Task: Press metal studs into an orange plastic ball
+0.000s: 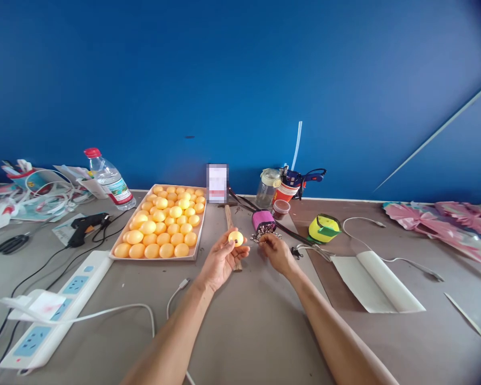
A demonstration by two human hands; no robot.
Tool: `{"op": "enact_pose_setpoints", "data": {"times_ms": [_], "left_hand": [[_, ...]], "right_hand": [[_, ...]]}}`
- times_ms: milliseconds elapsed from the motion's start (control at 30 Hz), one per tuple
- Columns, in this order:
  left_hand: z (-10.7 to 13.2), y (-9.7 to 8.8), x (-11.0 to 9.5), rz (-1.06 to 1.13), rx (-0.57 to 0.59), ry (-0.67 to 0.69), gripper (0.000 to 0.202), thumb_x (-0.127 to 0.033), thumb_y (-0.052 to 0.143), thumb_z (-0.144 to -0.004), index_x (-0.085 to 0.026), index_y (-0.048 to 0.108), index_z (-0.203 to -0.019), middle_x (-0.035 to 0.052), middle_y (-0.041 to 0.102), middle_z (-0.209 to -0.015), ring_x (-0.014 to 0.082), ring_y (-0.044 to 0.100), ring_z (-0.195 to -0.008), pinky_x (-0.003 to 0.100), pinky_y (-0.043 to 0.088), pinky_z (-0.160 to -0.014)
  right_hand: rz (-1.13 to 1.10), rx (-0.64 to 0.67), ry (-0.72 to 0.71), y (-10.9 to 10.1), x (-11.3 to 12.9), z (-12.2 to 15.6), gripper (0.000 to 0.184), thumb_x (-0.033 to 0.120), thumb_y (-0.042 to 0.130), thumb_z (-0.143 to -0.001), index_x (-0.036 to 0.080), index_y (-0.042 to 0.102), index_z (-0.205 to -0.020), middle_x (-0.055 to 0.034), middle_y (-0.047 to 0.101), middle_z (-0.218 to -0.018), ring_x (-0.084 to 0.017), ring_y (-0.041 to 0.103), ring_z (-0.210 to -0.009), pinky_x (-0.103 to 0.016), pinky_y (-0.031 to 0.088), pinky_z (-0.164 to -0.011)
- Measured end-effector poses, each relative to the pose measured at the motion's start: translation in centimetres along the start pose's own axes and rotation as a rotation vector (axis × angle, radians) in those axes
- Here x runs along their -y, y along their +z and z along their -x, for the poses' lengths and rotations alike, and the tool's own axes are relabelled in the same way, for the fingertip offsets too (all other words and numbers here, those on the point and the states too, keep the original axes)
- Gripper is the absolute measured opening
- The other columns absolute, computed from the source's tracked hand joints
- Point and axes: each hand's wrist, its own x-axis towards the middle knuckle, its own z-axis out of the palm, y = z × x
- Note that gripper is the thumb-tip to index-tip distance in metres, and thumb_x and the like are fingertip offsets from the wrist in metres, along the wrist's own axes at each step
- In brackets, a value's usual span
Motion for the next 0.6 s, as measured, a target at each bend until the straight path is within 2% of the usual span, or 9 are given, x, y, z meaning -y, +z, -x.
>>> {"op": "enact_pose_setpoints", "data": {"times_ms": [200, 267, 367, 467, 533, 600], "left_hand": [[0.0, 0.2, -0.1, -0.033, 0.000, -0.011, 0.049, -0.025, 0.068, -0.076, -0.018, 0.050, -0.121, 0.0074, 0.067, -0.094, 0.0173, 0.067, -0.080, 0.031, 0.051, -0.078], [0.0, 0.2, 0.0, -0.039, 0.005, -0.006, 0.049, -0.025, 0.067, -0.077, -0.019, 0.049, -0.122, 0.0069, 0.067, -0.095, 0.0160, 0.067, -0.079, 0.031, 0.050, -0.079], [0.0, 0.2, 0.0, -0.043, -0.003, -0.006, 0.044, -0.024, 0.066, -0.078, -0.020, 0.050, -0.120, 0.0058, 0.067, -0.095, 0.0149, 0.067, -0.079, 0.030, 0.050, -0.080], [0.0, 0.2, 0.0, -0.047, -0.007, -0.007, 0.040, -0.025, 0.065, -0.079, -0.019, 0.050, -0.116, 0.0064, 0.067, -0.095, 0.0154, 0.067, -0.080, 0.030, 0.050, -0.080], [0.0, 0.2, 0.0, -0.058, -0.006, 0.005, 0.037, -0.027, 0.065, -0.080, -0.018, 0.050, -0.113, 0.0074, 0.067, -0.096, 0.0159, 0.067, -0.080, 0.031, 0.050, -0.079], [-0.1, 0.2, 0.0, -0.075, -0.002, 0.019, 0.033, -0.029, 0.065, -0.080, -0.017, 0.052, -0.107, 0.0075, 0.067, -0.095, 0.0157, 0.066, -0.079, 0.030, 0.050, -0.077]], "right_hand": [[-0.040, -0.028, -0.019, 0.0, -0.2, 0.4, 0.008, 0.028, 0.054, -0.075, 0.020, 0.056, -0.074, 0.0034, 0.050, -0.056, -0.013, 0.044, -0.052, -0.027, 0.033, -0.054], [-0.159, -0.049, 0.020, 0.2, 0.2, 0.6, 0.008, 0.028, 0.057, -0.073, 0.020, 0.056, -0.073, 0.0042, 0.049, -0.054, -0.012, 0.043, -0.049, -0.027, 0.032, -0.052], [-0.498, -0.076, 0.090, 0.6, 1.8, 0.9, 0.013, 0.029, 0.063, -0.069, 0.019, 0.057, -0.076, 0.0036, 0.053, -0.058, -0.010, 0.044, -0.049, -0.026, 0.033, -0.052], [-0.799, 0.043, 0.165, 0.8, 4.0, 1.3, 0.023, 0.031, 0.070, -0.066, 0.018, 0.061, -0.083, 0.0011, 0.059, -0.066, -0.009, 0.045, -0.050, -0.026, 0.032, -0.052], [-0.892, 0.140, 0.204, 0.9, 5.2, 1.5, 0.022, 0.031, 0.074, -0.064, 0.017, 0.061, -0.077, 0.0014, 0.057, -0.066, -0.007, 0.043, -0.049, -0.025, 0.030, -0.051], [-0.939, 0.183, 0.211, 1.2, 6.0, 1.5, 0.021, 0.030, 0.075, -0.063, 0.017, 0.060, -0.072, 0.0029, 0.055, -0.064, -0.006, 0.041, -0.049, -0.024, 0.029, -0.051]]}}
